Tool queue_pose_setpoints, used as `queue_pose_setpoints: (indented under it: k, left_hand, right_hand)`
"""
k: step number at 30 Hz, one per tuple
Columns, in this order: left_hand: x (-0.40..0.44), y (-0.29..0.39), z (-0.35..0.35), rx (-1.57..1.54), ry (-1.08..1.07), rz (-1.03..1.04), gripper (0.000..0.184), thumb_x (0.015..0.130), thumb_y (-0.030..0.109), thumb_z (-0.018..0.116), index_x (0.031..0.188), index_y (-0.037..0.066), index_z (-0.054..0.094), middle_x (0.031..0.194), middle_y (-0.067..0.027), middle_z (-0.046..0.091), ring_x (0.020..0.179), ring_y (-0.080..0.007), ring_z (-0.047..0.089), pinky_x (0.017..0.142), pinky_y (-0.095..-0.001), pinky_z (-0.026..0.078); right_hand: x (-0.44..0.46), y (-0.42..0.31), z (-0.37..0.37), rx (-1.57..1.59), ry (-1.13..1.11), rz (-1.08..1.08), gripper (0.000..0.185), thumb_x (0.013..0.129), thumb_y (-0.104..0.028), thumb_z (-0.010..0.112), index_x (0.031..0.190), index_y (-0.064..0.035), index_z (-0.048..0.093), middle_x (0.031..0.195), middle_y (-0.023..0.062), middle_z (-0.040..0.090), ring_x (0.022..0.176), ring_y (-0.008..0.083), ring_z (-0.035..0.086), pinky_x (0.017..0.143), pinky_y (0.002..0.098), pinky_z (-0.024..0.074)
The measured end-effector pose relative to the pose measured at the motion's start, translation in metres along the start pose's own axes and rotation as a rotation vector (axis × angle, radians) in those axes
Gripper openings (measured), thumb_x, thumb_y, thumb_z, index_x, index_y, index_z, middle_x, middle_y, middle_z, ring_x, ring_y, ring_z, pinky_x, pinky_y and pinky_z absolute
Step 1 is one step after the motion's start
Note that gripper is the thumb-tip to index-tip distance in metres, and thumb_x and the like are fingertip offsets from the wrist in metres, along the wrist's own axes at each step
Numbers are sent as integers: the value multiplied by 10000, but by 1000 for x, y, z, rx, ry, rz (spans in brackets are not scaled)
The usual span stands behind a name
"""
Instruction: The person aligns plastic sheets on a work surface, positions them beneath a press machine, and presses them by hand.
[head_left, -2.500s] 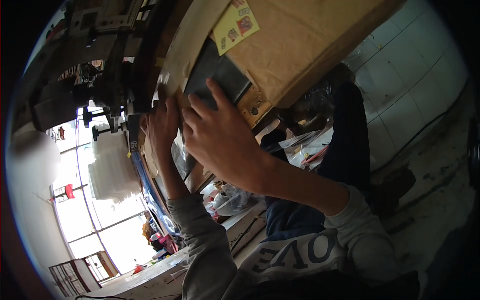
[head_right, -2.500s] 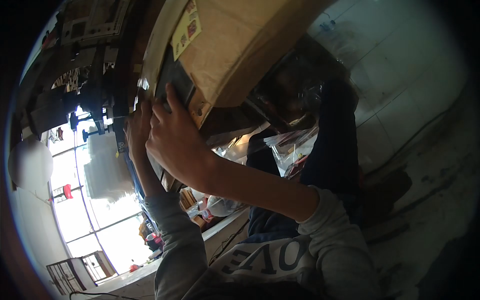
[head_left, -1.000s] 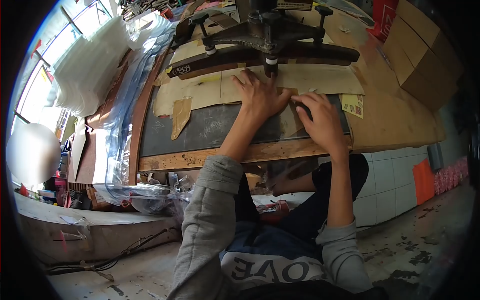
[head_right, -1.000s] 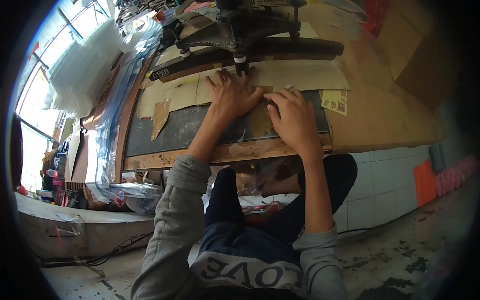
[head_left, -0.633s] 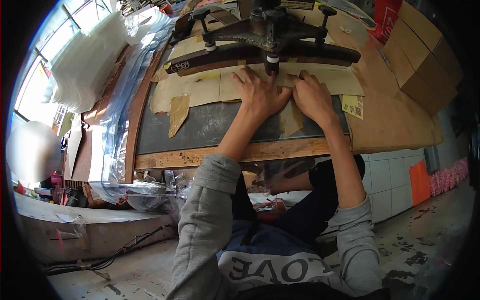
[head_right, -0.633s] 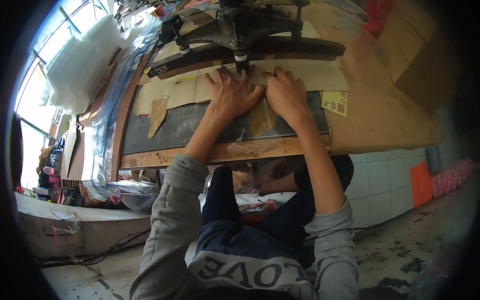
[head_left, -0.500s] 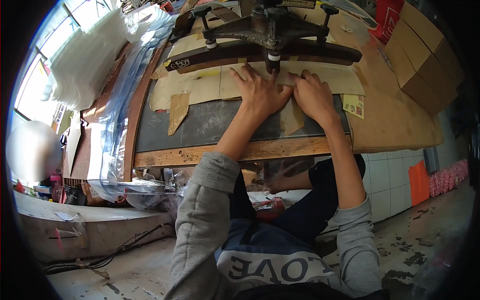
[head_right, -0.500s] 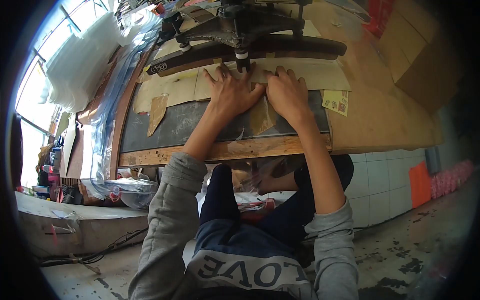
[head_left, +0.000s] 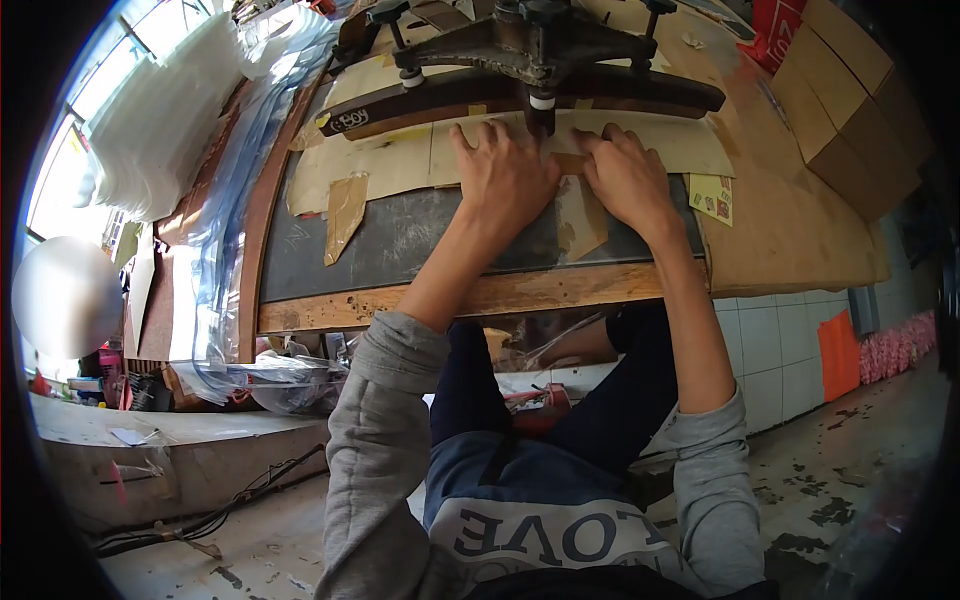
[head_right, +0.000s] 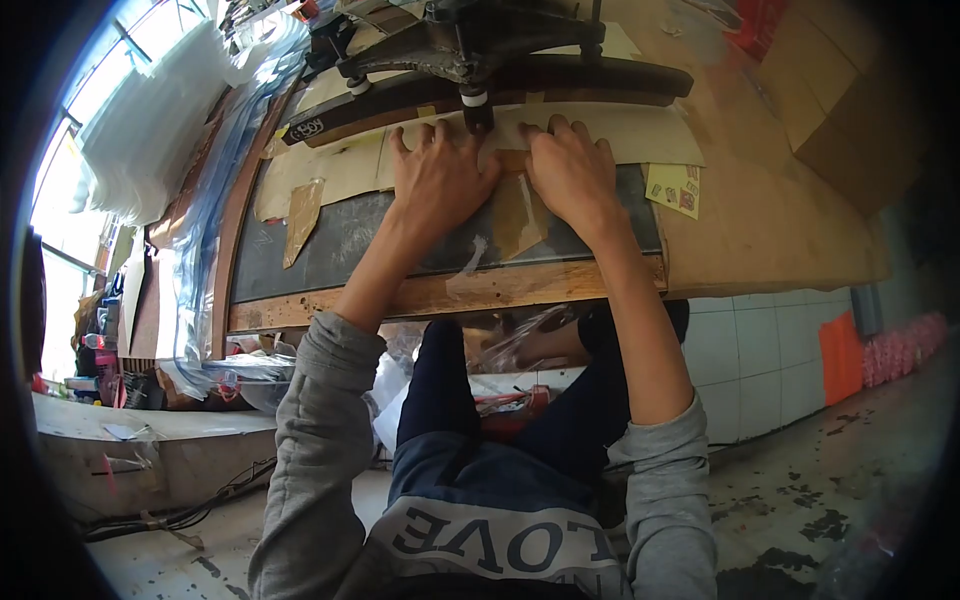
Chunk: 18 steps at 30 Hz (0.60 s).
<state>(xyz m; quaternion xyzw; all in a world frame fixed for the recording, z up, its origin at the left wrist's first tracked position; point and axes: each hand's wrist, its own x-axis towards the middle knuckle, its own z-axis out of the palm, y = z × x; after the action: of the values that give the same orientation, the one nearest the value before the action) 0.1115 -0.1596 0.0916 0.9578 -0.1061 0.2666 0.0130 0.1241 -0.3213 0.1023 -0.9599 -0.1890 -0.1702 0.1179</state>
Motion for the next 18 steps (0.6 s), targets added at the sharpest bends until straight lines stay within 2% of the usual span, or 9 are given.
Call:
queue_pose_setpoints:
  k: [6, 12, 15, 18]
  left_hand:
    - [1, -1, -1, 68, -14, 46, 458, 848, 390, 504, 1100, 43, 664, 1083, -291, 602, 1052, -373, 571, 1024, -620, 276]
    - [-4, -3, 1, 7, 31, 53, 522, 854, 387, 499, 1228, 33, 585, 1122, -324, 580, 1082, -395, 556, 1034, -580, 295]
    - [-14, -10, -1, -34, -2, 105, 546, 902, 407, 461, 1338, 79, 486, 1238, -332, 517, 1186, -423, 510, 1038, -563, 315]
    - [-24, -20, -7, -145, -27, 107, 576, 913, 405, 448, 1376, 61, 436, 1294, -346, 470, 1255, -439, 451, 1050, -566, 311]
  right_hand:
    - [-1, -2, -3, 7, -15, 4, 379, 833, -147, 607, 1211, -140, 619, 1056, 121, 609, 1015, 295, 582, 841, 468, 466]
    - [-2, -2, -2, -8, -2, -12, 378, 835, -148, 603, 1212, -137, 618, 1051, 120, 609, 1020, 293, 576, 838, 463, 464]
    - [-6, -2, -6, 17, -23, -2, 375, 841, -152, 592, 1215, -135, 618, 1049, 119, 607, 1025, 289, 567, 838, 459, 460]
    - [-9, -4, -9, 1, -28, 1, 376, 849, -155, 579, 1222, -135, 617, 1044, 119, 604, 1027, 285, 561, 842, 455, 456]
